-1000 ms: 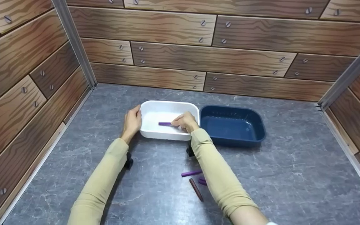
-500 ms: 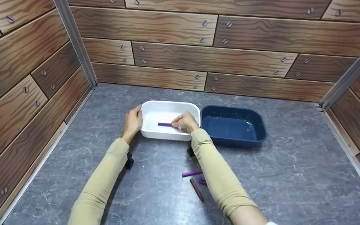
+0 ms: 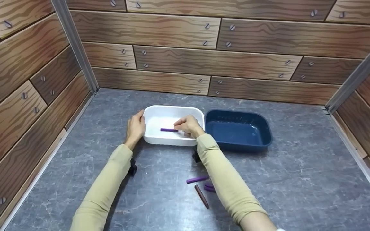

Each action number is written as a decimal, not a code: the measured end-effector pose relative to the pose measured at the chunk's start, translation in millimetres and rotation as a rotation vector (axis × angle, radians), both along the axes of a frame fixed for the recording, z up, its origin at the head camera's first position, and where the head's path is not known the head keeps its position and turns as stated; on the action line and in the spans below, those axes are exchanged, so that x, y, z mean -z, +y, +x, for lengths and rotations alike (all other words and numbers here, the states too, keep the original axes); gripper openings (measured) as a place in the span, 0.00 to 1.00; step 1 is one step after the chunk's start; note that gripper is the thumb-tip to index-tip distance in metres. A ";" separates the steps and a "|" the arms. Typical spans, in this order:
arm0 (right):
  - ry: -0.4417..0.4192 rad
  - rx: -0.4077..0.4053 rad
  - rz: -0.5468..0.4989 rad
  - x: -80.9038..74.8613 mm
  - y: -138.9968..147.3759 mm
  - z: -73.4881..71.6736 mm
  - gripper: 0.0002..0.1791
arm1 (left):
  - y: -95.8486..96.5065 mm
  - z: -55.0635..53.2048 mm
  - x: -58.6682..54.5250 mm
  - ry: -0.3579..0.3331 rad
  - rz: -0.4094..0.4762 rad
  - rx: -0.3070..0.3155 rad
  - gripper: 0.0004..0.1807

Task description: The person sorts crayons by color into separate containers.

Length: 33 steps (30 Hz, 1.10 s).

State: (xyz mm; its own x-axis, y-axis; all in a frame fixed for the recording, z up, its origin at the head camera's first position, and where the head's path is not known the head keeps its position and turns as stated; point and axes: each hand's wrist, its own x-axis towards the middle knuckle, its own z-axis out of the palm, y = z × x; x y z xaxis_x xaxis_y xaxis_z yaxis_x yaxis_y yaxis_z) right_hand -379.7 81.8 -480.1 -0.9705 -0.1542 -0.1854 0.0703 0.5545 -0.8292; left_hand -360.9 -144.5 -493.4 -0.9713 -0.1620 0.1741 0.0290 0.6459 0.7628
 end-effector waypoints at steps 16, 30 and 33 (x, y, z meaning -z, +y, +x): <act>0.152 -0.169 -0.416 -10.9 30.9 22.3 0.18 | -0.1 4.6 0.7 0.035 -0.032 -0.026 0.23; 0.169 -0.167 -0.455 -12.7 58.7 39.8 0.17 | 0.8 3.1 1.9 0.038 -0.052 -0.032 0.23; 0.170 -0.180 -0.452 -13.3 65.3 43.3 0.17 | 0.2 3.1 1.0 0.034 -0.055 -0.035 0.23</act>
State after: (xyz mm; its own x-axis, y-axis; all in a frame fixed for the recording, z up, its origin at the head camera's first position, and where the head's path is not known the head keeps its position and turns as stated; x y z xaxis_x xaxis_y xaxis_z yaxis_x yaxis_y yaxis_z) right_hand -336.4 147.1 -466.8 -0.9319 -0.3496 0.0961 -0.1493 0.1287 -0.9804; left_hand -357.8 -144.3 -494.4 -0.9587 -0.1849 0.2163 0.0310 0.6879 0.7251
